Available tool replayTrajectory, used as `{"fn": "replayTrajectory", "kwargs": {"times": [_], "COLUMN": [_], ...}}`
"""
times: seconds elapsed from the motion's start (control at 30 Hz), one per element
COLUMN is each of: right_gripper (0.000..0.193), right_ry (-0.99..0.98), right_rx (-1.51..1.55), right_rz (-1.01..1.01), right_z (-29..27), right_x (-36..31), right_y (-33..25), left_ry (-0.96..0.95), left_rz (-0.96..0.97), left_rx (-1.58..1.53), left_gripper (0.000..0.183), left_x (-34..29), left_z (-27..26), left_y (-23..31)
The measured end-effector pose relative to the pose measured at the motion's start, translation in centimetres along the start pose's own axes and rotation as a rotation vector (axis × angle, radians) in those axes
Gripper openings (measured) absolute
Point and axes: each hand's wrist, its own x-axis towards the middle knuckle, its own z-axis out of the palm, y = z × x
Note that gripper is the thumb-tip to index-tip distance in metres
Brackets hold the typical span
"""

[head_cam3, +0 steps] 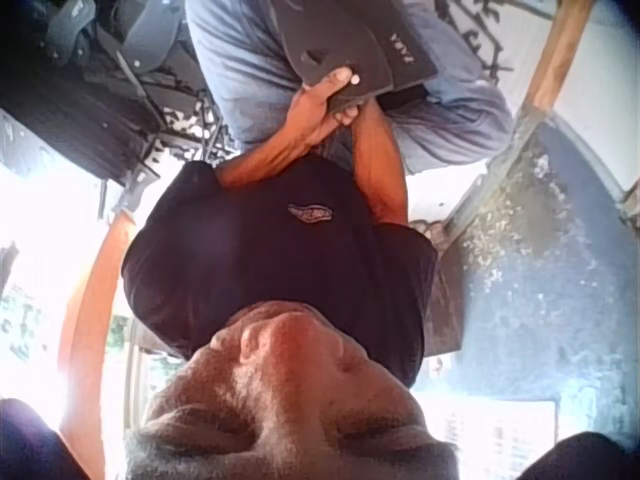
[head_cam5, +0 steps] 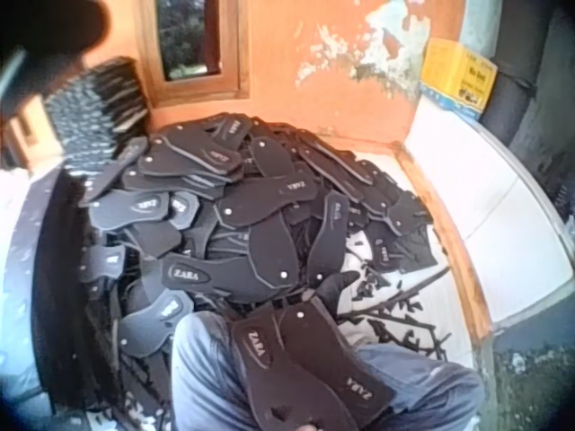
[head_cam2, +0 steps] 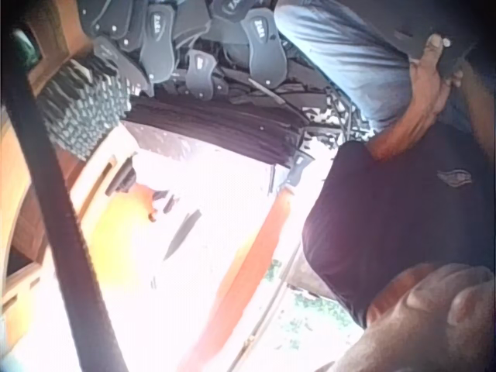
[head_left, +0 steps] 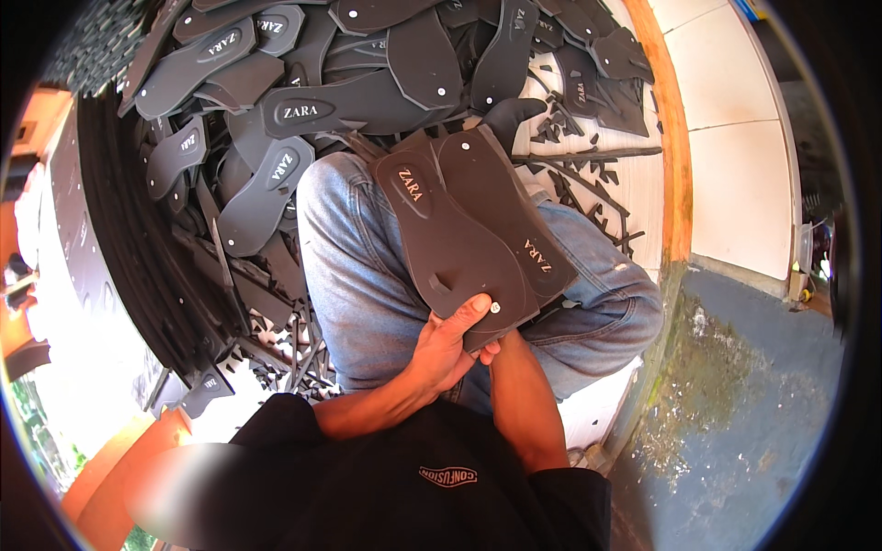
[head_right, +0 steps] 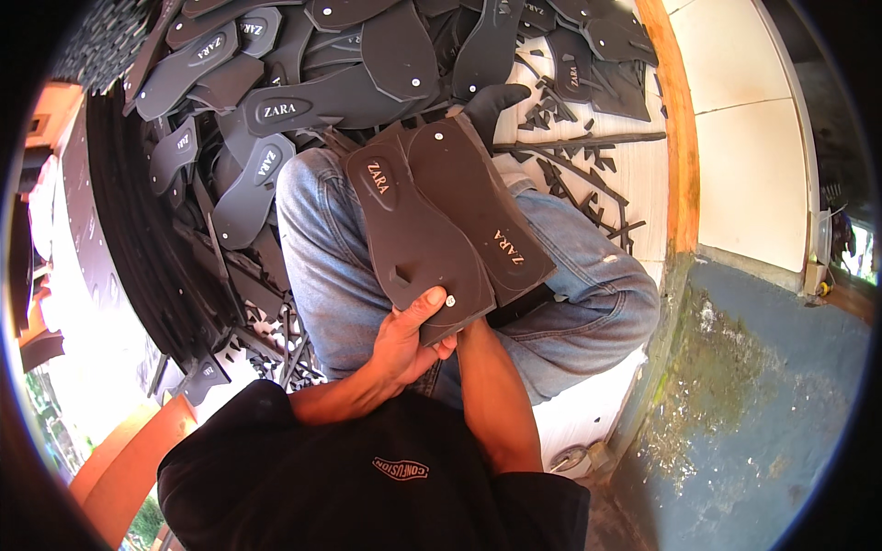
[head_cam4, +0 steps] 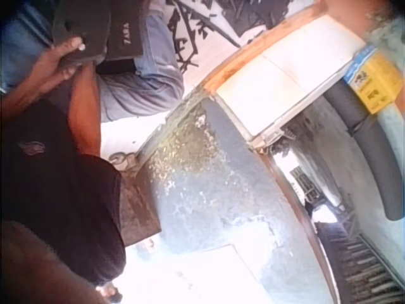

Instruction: The person uses a knife to cut individual shoe insoles from a larger sheet of black rubber material, following the printed outlines on the sheet while holding it with their hands.

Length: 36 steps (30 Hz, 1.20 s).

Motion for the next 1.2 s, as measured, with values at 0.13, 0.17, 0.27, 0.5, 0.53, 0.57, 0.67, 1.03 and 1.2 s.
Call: {"fn": "replayTrajectory", "kwargs": {"times": [0.13, 0.17, 0.27, 0.5, 0.53, 0.57, 0.67, 1.03, 1.2], "right_gripper": [0.035, 0.035, 0.035, 0.037, 0.036, 0.035, 0.039, 0.023, 0.033], "right_ry": [-0.005, -0.007, 0.002, -0.328, -0.299, -0.268, -0.239, 0.088, -0.311], "right_rx": [-0.002, -0.001, -0.004, 1.095, 1.266, 1.434, 1.086, 1.042, 0.800], "right_rz": [0.002, 0.005, 0.023, 0.780, 0.798, 0.822, 0.666, 0.663, 0.421], "right_z": [0.3, 0.6, 2.1, -4.1, -5.9, -6.9, -7.8, -8.9, -8.2], "right_x": [0.6, 0.9, 3.2, 6.2, 5.1, 4.5, 5.0, 1.4, -6.7], "right_y": [-0.1, 0.0, 1.1, -3.8, -4.5, -4.9, -5.8, -5.0, -4.1], "left_ry": [-0.013, -0.023, -0.041, 0.008, 0.037, 0.070, -0.062, -0.336, 0.370], "left_rz": [-0.011, -0.024, -0.097, -0.092, -0.075, -0.065, -0.099, 0.700, 0.879], "left_rx": [0.024, 0.054, 0.179, 0.339, 0.393, 0.441, 0.583, 0.015, 0.288], "left_gripper": [0.025, 0.026, 0.028, 0.047, 0.050, 0.053, 0.054, 0.077, 0.037], "left_x": [-0.7, -1.2, -4.0, -9.6, -9.9, -10.1, -9.7, -3.6, -0.5], "left_z": [-0.6, -0.7, -1.2, -5.8, -6.5, -7.3, -8.9, -8.5, -6.3], "left_y": [-0.1, -0.1, 0.7, 7.3, 8.2, 8.7, 10.8, 13.5, 16.5]}}
